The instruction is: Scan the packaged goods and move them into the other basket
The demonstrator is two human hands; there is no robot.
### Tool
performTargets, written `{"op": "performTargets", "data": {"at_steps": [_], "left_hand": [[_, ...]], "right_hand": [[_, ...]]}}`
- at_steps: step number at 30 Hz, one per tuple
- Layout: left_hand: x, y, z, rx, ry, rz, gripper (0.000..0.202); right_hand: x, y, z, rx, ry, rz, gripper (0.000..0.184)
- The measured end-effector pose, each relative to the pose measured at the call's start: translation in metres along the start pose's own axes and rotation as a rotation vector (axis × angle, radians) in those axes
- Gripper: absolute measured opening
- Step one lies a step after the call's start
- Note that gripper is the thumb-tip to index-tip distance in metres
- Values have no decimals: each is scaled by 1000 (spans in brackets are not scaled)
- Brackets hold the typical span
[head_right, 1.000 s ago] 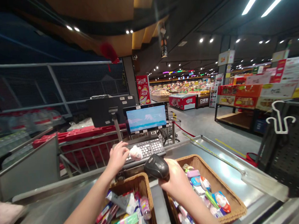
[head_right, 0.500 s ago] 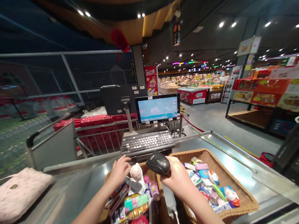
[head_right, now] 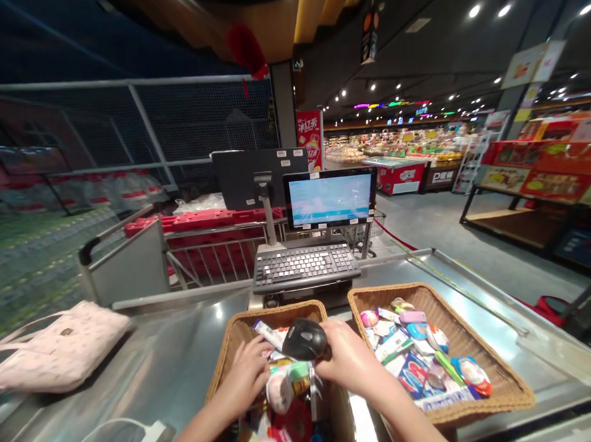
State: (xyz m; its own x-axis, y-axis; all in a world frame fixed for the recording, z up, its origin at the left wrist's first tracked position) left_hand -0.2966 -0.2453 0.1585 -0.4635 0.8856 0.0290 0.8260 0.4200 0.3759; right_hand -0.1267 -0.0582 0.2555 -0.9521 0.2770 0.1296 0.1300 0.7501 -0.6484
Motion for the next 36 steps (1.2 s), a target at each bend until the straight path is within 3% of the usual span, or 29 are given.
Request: {"op": "performTargets", "data": {"at_steps": [5, 10, 14, 17, 22, 27, 31, 36], "left_hand": [[-14, 0, 13, 14, -31, 23, 18], [-14, 3, 10, 43, -68, 40, 11], [1, 10, 2, 15, 31, 116, 8], [26, 25, -3, -10, 94, 186, 9], [84, 75, 3, -5, 129, 340, 10], [147, 142, 26, 33, 131, 473, 21], [195, 192, 57, 91, 124, 554, 33], [253, 240, 110, 263, 9, 656, 57]], "right_hand": [[-1, -2, 13, 15, -57, 8, 29], [-3, 2, 17, 16, -70, 21, 28], [-8, 11, 5, 18, -47, 39, 22], [-17, 24, -14, 32, -1, 61, 18], [-45, 63, -57, 1, 160, 186, 21], [-78, 109, -107, -75, 292, 322, 19], [-100, 137, -138, -84, 374, 384, 14], [-118, 163, -162, -81, 445, 443, 21]]}}
Point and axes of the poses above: each hand's wrist, its own x-axis towards the middle knuckle, its own z-axis out of the palm, y = z × x, the point moved 1 cm from there along x, towards the middle knuckle, and after that the axes turned 2 degrees about -y, right-handed, at the moved point
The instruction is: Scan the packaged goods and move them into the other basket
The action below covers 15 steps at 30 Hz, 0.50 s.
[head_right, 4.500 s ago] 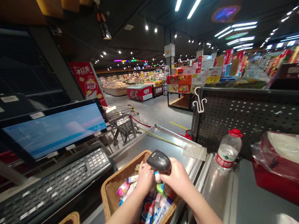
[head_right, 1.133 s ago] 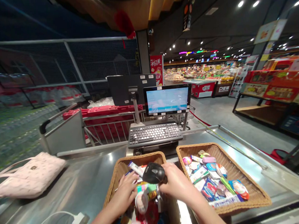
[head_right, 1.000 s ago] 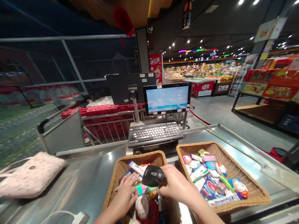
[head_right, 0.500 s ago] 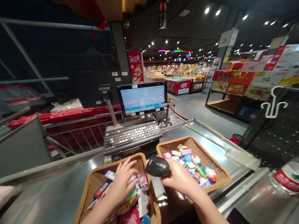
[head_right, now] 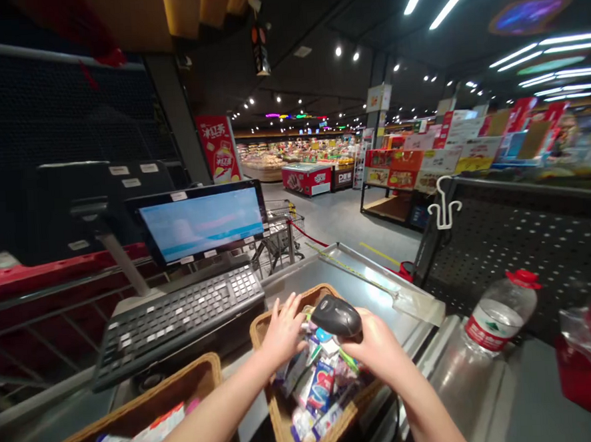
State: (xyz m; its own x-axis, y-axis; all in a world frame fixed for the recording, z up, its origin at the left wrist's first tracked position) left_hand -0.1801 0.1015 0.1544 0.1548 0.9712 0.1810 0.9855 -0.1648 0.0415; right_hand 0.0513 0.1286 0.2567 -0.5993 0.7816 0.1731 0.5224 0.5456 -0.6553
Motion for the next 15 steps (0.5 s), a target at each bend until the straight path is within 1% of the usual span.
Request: {"op": "performTargets", "data": {"at_steps": [2, 3, 7, 9, 11, 15], "left_hand": [[26, 3, 19, 19, -46, 52, 64], [37, 4, 27, 24, -64, 74, 64], [70, 5, 56, 40, -119, 109, 48], [81, 5, 66, 44, -138, 101, 42], [87, 7, 74, 43, -156, 87, 40], [92, 10, 81, 33, -177, 49, 42]], "right_hand": [[3, 10, -7, 14, 13, 20, 23], [5, 15, -10, 23, 15, 27, 23], [12, 30, -22, 70, 20, 44, 22], [14, 36, -26, 86, 23, 56, 21], [17, 42, -28, 94, 23, 69, 22], [20, 51, -30, 104, 19, 80, 25]]}}
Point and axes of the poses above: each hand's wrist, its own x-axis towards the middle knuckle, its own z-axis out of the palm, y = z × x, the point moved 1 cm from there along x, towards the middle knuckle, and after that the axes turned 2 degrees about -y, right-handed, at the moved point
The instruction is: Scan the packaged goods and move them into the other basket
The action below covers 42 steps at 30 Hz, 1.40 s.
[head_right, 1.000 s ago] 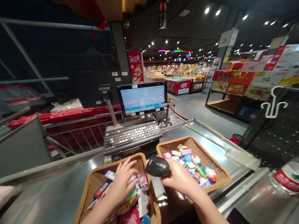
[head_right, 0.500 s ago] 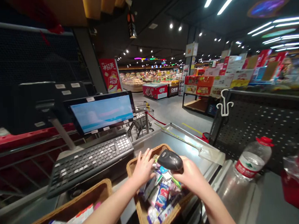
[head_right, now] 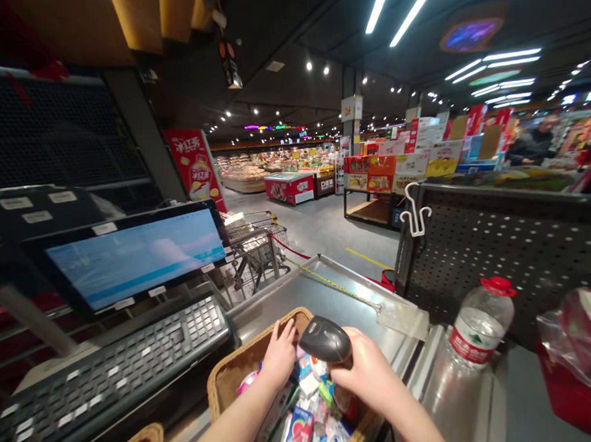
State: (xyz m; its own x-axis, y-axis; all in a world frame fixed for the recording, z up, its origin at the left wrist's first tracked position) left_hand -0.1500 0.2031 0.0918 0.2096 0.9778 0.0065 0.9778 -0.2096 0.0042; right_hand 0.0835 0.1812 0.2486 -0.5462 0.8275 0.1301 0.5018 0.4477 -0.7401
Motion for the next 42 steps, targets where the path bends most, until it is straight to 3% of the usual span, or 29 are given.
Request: {"op": "performTargets", "data": {"at_steps": [5, 10, 20, 27, 37, 42], "left_hand": [[-8, -1, -10, -35, 23, -12, 43], [-31, -4, -36, -61, 90, -17, 44], [-111, -9, -98, -81, 469, -90, 10], [-159, -16, -137, -17, 536, -170, 9], [-210, -48, -171, 119, 658, -355, 11], [-239, -63, -182, 171, 694, -415, 12]], "right_hand": [[2, 3, -3, 20, 6, 2, 26], [1, 0, -2, 54, 21, -9, 27], [-3, -19, 13, 61, 106, -64, 28], [-7, -43, 31, 5, 87, -153, 33], [-9, -94, 56, 13, 79, -309, 30], [-8, -128, 74, 15, 103, -384, 42]]}}
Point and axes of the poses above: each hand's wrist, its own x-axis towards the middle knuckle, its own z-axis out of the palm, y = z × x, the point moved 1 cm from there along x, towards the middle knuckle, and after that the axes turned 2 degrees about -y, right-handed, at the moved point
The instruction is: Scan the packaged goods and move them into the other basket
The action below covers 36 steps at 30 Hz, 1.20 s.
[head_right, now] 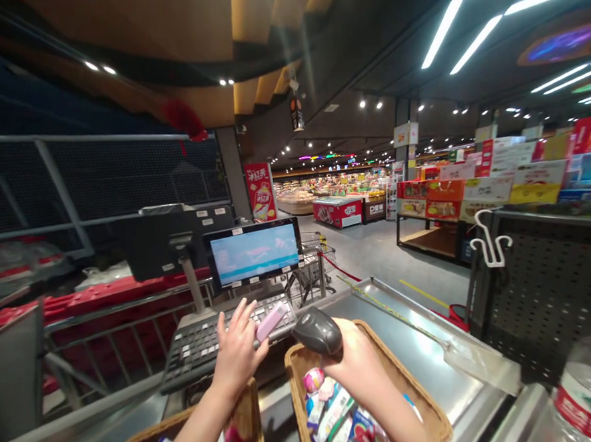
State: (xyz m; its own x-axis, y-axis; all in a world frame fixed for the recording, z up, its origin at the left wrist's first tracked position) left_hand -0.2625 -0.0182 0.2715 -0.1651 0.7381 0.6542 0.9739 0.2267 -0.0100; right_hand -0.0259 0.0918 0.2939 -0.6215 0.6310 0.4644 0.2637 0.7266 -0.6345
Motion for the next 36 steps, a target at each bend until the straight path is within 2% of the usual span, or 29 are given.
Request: {"op": "performTargets", "data": {"at_steps": [4, 8, 16, 26, 31, 36], "left_hand": [[-10, -17, -11, 41, 14, -40, 12], [-20, -29, -21, 64, 17, -84, 12], [-33, -45, -37, 122, 90, -122, 13], [-50, -60, -50, 176, 49, -129, 11], [-68, -72, -55, 181, 33, -145, 10], [-98, -86, -59, 183, -7, -169, 8]], "right_hand": [[6, -25, 13, 2, -25, -16, 39], [7, -39, 25, 33, -68, -11, 40], [3, -51, 42, 46, -88, -21, 37], [-4, -65, 49, 13, -103, -74, 43], [-6, -73, 60, -17, -133, -75, 40], [-7, -79, 77, -3, -172, -110, 37]]}}
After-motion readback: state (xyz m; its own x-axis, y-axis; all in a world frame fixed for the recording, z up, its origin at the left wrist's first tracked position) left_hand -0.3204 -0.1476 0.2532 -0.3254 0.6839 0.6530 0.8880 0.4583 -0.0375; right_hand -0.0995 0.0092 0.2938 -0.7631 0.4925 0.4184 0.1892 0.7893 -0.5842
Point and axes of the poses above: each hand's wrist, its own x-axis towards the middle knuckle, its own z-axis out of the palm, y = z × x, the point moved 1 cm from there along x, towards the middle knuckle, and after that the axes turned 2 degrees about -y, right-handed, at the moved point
